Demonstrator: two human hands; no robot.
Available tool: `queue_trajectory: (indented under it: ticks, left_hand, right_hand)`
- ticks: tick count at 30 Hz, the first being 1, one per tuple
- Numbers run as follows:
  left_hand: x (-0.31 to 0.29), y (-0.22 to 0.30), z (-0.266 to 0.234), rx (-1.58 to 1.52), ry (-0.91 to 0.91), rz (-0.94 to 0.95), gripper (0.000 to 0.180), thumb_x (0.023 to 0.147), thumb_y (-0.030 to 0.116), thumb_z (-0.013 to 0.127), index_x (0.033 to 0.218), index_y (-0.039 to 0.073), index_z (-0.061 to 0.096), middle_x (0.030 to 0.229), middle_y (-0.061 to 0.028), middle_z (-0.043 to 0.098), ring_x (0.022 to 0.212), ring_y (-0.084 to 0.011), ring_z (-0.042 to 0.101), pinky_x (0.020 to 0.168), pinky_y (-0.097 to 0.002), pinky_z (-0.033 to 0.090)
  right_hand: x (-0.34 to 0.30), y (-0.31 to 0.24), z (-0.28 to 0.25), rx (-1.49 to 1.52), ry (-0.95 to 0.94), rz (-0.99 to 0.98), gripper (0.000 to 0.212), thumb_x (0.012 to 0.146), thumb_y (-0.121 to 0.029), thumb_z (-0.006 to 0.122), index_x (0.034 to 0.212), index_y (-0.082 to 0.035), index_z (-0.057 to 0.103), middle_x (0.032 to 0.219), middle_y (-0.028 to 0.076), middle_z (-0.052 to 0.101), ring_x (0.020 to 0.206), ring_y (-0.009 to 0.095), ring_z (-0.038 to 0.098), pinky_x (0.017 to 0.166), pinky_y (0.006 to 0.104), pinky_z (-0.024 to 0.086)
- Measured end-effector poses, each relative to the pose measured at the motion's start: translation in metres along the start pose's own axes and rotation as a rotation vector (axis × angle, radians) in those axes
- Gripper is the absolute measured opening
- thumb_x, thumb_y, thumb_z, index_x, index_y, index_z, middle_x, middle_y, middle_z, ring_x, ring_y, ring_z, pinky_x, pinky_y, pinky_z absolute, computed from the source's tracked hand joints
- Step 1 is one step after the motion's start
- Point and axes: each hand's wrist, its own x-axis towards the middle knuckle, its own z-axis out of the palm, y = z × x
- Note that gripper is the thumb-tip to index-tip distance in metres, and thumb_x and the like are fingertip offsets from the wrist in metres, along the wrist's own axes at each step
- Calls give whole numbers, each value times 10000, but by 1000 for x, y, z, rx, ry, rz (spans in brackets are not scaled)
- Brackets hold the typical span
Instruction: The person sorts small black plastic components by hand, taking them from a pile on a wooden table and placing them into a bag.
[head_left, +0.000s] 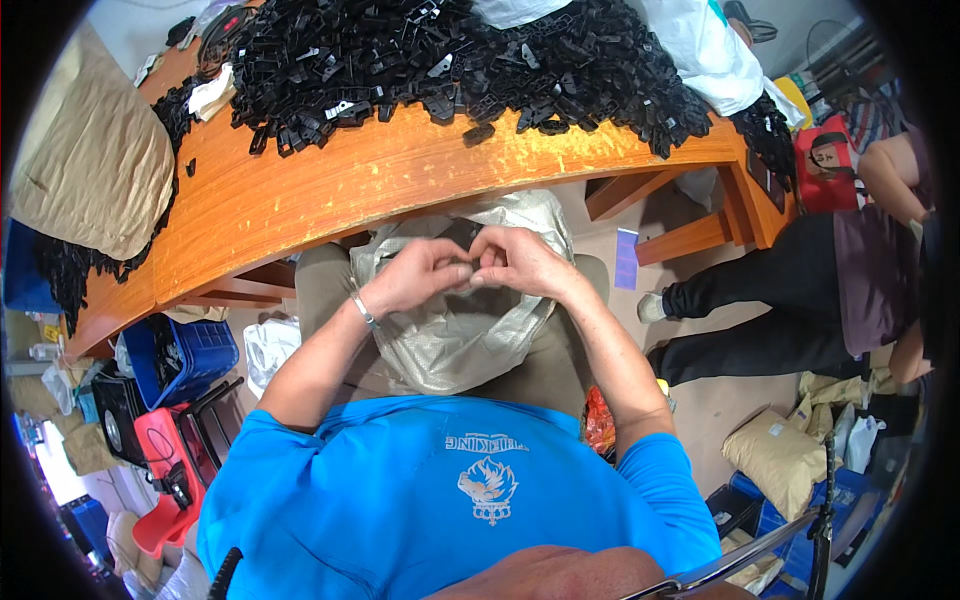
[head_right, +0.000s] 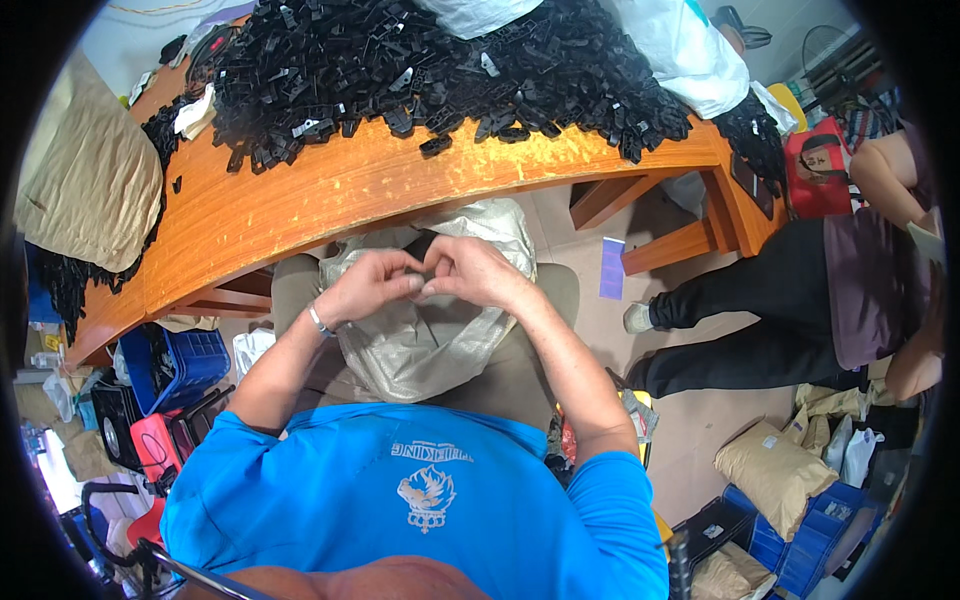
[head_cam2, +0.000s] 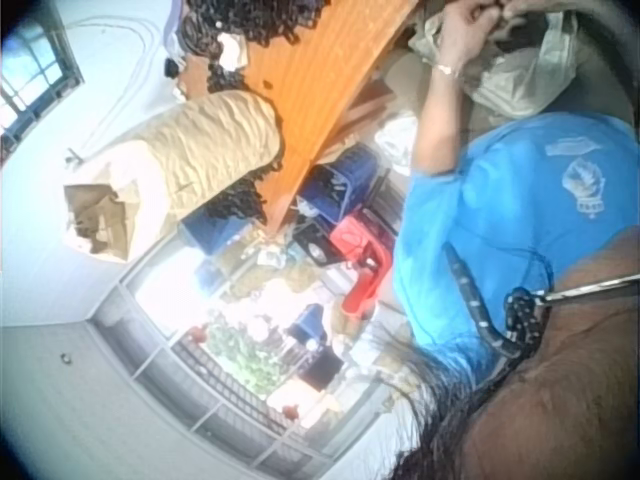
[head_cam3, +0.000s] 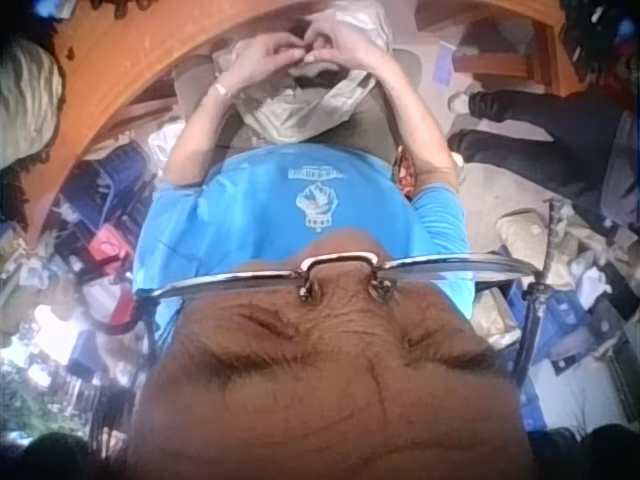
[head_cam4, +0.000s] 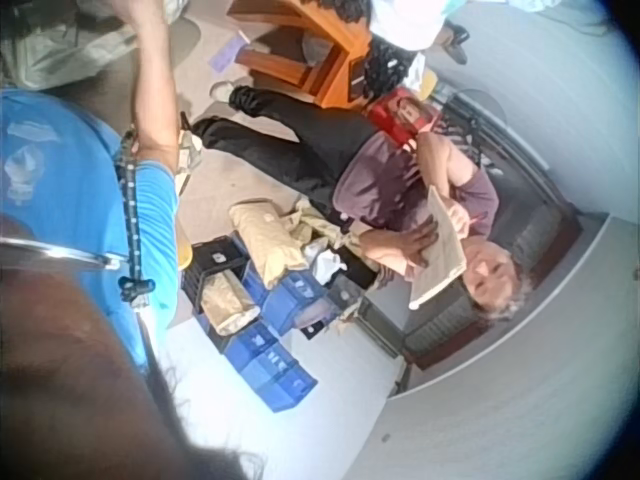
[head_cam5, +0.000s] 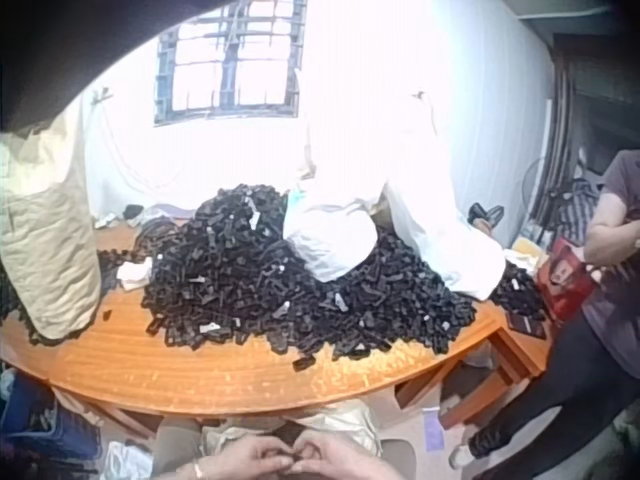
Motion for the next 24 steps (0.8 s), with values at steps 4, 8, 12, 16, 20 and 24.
queue_trajectory:
  ticks: [4, 8, 12, 16, 20, 24]
  left_hand:
    - [-6, 35, -19, 436, 43, 76, 354, 963, 185, 766, 1271, 18, 718, 1089, -124, 790, 1053, -227, 763, 888, -371, 588]
    - [59, 49, -63, 736, 516, 244, 344, 920, 80, 749, 1261, 50, 717, 1031, -133, 752, 1000, -332, 736, 895, -407, 582]
    - [113, 42, -97, 1108, 607, 466, 286, 891, 65, 726, 1175, 87, 712, 1089, -135, 658, 1070, -352, 674, 894, -462, 578]
    - [130, 45, -102, 1134, 641, 388, 222, 867, 54, 745, 1069, 72, 655, 1155, -146, 612, 1122, -360, 640, 915, -464, 571]
    - [127, 38, -98, 1070, 634, 442, 274, 850, 67, 799, 1072, 68, 638, 1120, -122, 608, 1088, -354, 645, 925, -457, 560]
    - [119, 37, -99, 1026, 626, 422, 246, 842, 70, 790, 1046, 66, 653, 1138, -136, 603, 1078, -360, 633, 941, -464, 557]
  right_hand:
    - [13, -7, -26, -77, 220, -75, 266, 877, -141, 857, 1077, -6, 745, 796, 41, 722, 760, 104, 661, 714, 315, 555]
    - [70, -9, -43, -189, 584, -55, 290, 941, -287, 763, 1144, -80, 771, 902, 166, 783, 880, 328, 775, 756, 444, 589]
    - [117, -19, -41, -487, 691, 43, 348, 961, -371, 735, 1136, -71, 754, 933, 204, 782, 896, 404, 761, 803, 506, 591]
    - [120, -24, -43, -628, 628, 94, 324, 953, -366, 733, 1033, -53, 714, 903, 241, 765, 875, 414, 761, 781, 512, 598]
    - [107, -11, -45, -764, 583, 11, 207, 962, -225, 665, 1034, -31, 659, 903, 276, 732, 819, 437, 751, 738, 535, 598]
    - [85, -12, -43, -752, 586, -83, 140, 944, -133, 622, 1032, -24, 623, 905, 276, 706, 784, 451, 735, 721, 552, 588]
